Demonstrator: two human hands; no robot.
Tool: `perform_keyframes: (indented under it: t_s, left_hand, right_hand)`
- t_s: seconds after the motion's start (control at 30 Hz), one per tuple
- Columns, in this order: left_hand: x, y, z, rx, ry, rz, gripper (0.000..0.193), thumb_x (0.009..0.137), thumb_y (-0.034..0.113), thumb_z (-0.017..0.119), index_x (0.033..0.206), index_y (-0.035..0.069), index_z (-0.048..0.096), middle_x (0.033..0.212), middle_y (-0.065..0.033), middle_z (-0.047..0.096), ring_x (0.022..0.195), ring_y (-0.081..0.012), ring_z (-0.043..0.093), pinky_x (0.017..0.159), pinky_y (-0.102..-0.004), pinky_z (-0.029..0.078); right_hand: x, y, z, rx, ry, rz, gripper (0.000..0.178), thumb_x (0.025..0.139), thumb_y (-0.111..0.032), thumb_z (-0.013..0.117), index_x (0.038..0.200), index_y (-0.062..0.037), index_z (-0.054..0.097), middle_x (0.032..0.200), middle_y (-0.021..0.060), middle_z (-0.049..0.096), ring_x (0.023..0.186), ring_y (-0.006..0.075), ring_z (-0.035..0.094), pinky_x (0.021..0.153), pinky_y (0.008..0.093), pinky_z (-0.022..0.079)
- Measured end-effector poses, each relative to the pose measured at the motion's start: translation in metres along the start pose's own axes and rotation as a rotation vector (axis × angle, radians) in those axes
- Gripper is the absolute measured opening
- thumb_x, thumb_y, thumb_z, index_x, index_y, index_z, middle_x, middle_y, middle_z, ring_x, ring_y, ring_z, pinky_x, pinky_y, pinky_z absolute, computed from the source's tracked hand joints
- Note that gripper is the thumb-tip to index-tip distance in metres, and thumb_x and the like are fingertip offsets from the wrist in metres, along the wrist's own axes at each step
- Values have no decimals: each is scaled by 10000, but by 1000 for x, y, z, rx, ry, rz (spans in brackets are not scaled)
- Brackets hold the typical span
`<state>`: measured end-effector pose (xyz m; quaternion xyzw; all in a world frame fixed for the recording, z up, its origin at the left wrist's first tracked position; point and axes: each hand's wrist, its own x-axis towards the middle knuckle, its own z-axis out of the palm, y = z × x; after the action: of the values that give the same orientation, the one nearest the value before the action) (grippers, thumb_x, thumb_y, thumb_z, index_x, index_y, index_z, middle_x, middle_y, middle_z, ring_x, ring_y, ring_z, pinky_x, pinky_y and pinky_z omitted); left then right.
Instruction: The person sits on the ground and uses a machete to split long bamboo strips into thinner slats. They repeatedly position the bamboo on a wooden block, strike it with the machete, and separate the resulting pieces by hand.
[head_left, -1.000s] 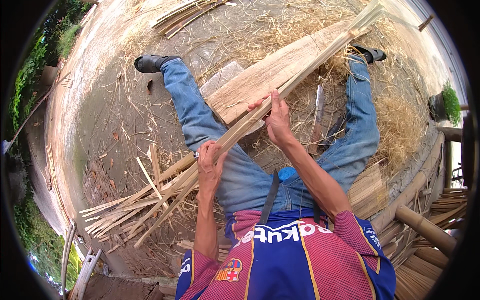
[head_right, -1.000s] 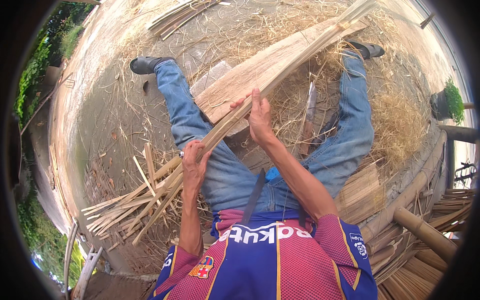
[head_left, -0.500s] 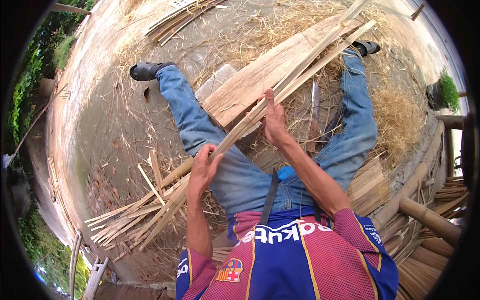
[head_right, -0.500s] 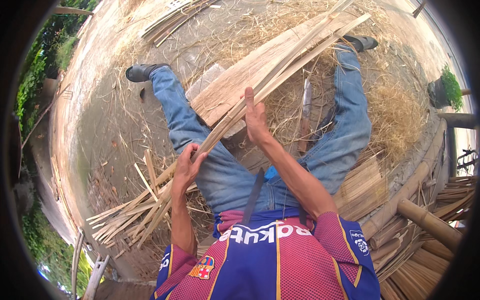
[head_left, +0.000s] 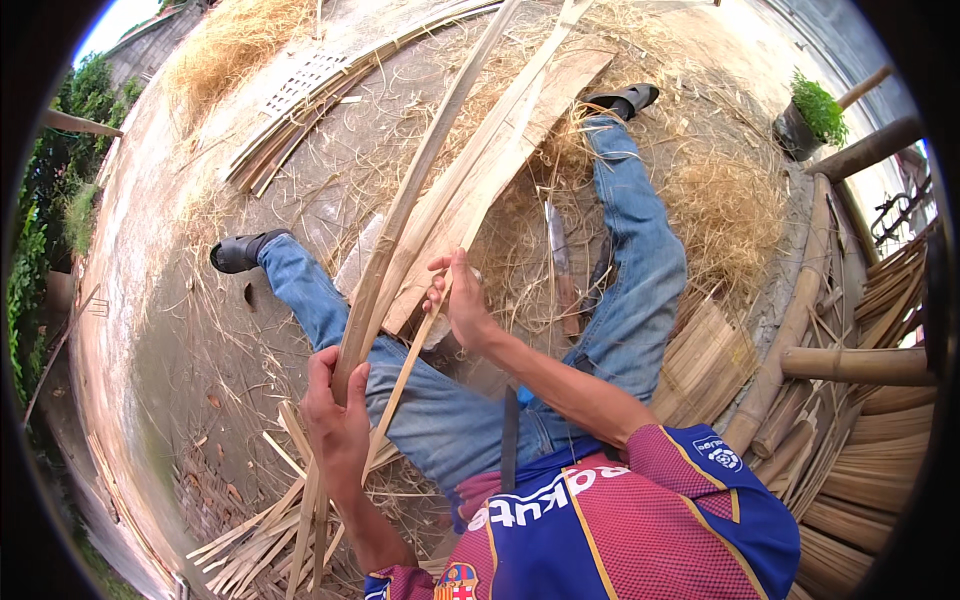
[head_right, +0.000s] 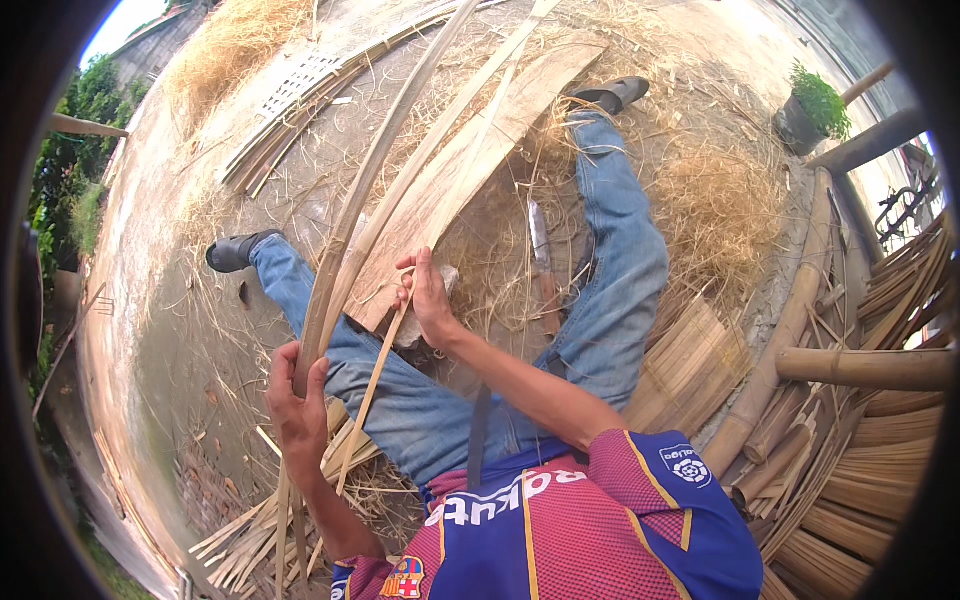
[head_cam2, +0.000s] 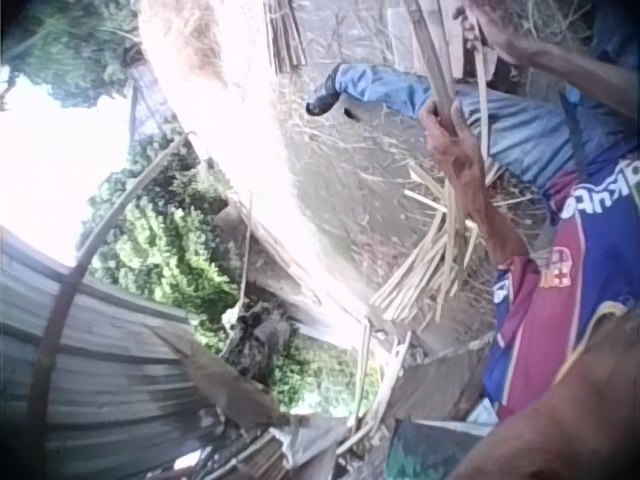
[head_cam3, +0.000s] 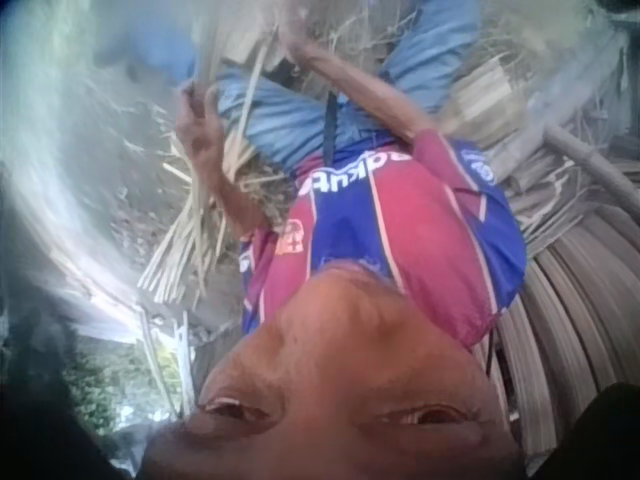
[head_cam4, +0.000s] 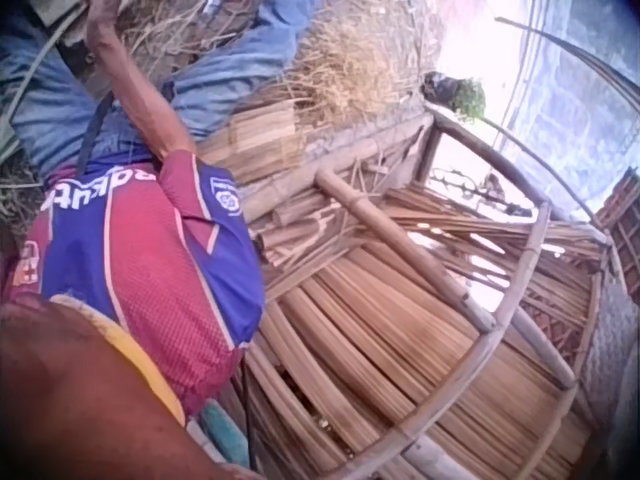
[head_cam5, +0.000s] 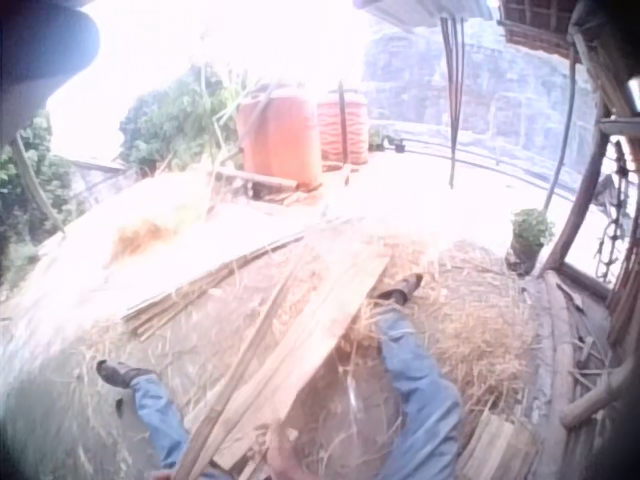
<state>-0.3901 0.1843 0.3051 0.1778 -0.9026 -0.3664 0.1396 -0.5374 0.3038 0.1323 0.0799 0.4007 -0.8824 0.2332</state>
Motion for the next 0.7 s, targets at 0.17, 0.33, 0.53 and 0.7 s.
perform_keyframes:
  t_s: [0.17,0.33,0.53,0.7]
  left_hand:
    - [0,17,-2,-91,-35,-71,337,935,94,687,1244,12,582,1023,-157,709,920,-204,689,831,-342,524]
    - [-14,-38,36,-60,-137,-33,397,937,100,674,1307,-26,607,1095,-240,700,983,-316,702,869,-376,524]
    - [-33,-93,66,-43,-82,30,362,958,99,638,1272,-75,596,1120,-256,674,1023,-376,667,907,-406,501]
    - [-31,-70,50,-74,-91,51,363,976,94,613,1297,-68,569,1124,-240,660,1031,-365,655,916,-403,491]
  right_hand:
    - [3,5,-5,97,39,16,588,1042,-611,322,1069,-52,499,752,-9,442,662,105,497,670,340,542]
    - [-4,0,0,59,30,-3,625,1040,-620,289,1108,-37,502,827,32,550,754,138,616,741,366,607]
    - [-1,8,-5,-42,155,-58,656,1035,-629,279,1151,-28,514,939,116,656,803,222,707,731,417,631]
    - [-5,6,-10,33,118,53,673,1034,-628,262,1140,-10,508,860,134,670,733,268,725,684,402,637]
